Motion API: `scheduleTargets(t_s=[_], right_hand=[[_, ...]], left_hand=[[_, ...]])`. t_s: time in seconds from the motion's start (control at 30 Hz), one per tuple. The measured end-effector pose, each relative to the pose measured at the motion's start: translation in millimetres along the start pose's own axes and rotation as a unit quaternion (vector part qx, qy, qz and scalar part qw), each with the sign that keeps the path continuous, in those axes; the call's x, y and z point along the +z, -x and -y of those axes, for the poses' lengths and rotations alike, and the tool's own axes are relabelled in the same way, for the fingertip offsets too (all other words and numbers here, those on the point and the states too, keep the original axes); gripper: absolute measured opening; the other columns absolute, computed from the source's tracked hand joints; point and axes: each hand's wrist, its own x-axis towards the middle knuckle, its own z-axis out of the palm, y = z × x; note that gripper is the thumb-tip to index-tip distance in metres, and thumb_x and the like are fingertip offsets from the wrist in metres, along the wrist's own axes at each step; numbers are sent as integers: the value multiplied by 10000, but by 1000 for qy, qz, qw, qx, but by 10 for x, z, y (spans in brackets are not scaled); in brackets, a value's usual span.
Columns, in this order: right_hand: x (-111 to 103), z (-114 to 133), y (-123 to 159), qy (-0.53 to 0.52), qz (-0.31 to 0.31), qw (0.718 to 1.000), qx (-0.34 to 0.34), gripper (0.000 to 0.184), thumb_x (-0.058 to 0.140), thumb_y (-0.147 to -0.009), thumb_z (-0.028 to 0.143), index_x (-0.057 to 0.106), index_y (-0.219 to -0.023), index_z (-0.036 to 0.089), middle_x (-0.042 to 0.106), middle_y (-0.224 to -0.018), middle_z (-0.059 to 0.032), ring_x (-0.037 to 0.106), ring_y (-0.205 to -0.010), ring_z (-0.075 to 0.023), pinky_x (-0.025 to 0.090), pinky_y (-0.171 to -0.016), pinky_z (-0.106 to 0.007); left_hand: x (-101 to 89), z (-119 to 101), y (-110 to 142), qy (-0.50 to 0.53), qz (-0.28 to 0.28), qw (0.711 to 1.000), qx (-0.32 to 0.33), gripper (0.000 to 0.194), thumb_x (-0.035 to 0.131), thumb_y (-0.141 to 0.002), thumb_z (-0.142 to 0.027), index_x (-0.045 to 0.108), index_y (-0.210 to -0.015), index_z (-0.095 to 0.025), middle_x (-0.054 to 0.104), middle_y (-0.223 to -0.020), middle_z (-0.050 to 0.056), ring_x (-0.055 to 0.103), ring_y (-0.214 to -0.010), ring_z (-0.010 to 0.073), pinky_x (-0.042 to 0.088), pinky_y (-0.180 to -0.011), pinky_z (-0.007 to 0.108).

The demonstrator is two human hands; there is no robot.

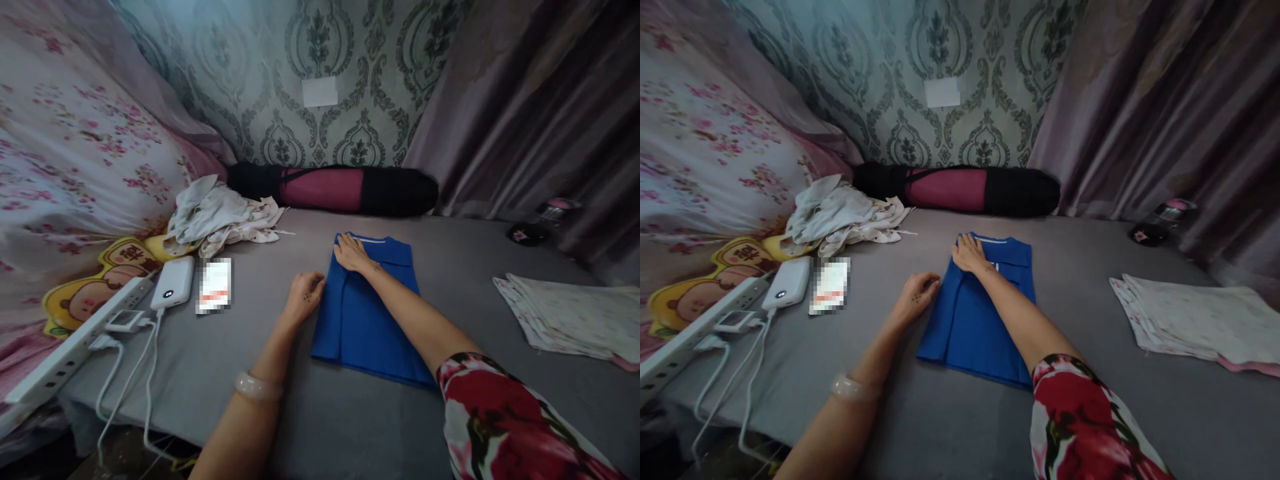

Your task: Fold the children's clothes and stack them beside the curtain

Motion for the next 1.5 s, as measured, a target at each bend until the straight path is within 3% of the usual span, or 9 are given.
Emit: scheduleTargets(t_s=[0.13,0.4,0.6,0.83,1.17,1.5], right_hand=[[186,87,-99,31,-22,999,12,610,273,-975,374,317,-1451,-5,248,-1542,-205,140,-1447,-297,54,-1163,-477],[369,-14,-188,48,-20,998,33,635,271,-968,412,313,-1460,12,233,-1551,-189,152,-1445,-292,91,-1161,-442],[307,16,-137,36,-24,998,33,605,266,-972,403,342,-1454,45,262,-1548,-161,172,-1441,-273,95,-1163,-427],[150,102,67,31,-38,999,12,633,239,-982,401,304,-1462,-7,238,-1552,-183,138,-1448,-287,57,-1167,-445],[296,135,199,43,-1,998,48,658,225,-979,425,270,-1479,-1,207,-1566,-155,137,-1451,-255,64,-1172,-395],[210,168,282,49,8,998,35,653,231,-980,416,265,-1480,-3,193,-1568,-164,123,-1453,-268,37,-1173,-430]], left_hand=[[18,24,-12,-5,-6,1000,-15,225,503,-889,-258,676,-1016,-190,703,-1010,66,586,-1019,217,427,-942,341],[1,11,-23,-9,3,1000,-13,232,499,-894,-256,688,-1007,-186,708,-1020,84,607,-1006,229,437,-922,344],[-12,6,-30,-22,12,1000,-18,246,486,-896,-252,685,-1017,-172,709,-1033,92,608,-1004,230,433,-921,346],[-18,6,-37,-21,8,999,-30,247,481,-894,-239,690,-1006,-174,713,-996,84,620,-910,199,450,-850,310],[11,53,-33,-31,-2,999,-19,252,486,-881,-244,699,-992,-166,726,-944,78,630,-826,189,474,-805,311],[12,70,-40,-31,-17,999,-10,241,503,-868,-210,707,-987,-161,729,-934,82,649,-842,190,484,-807,315]])
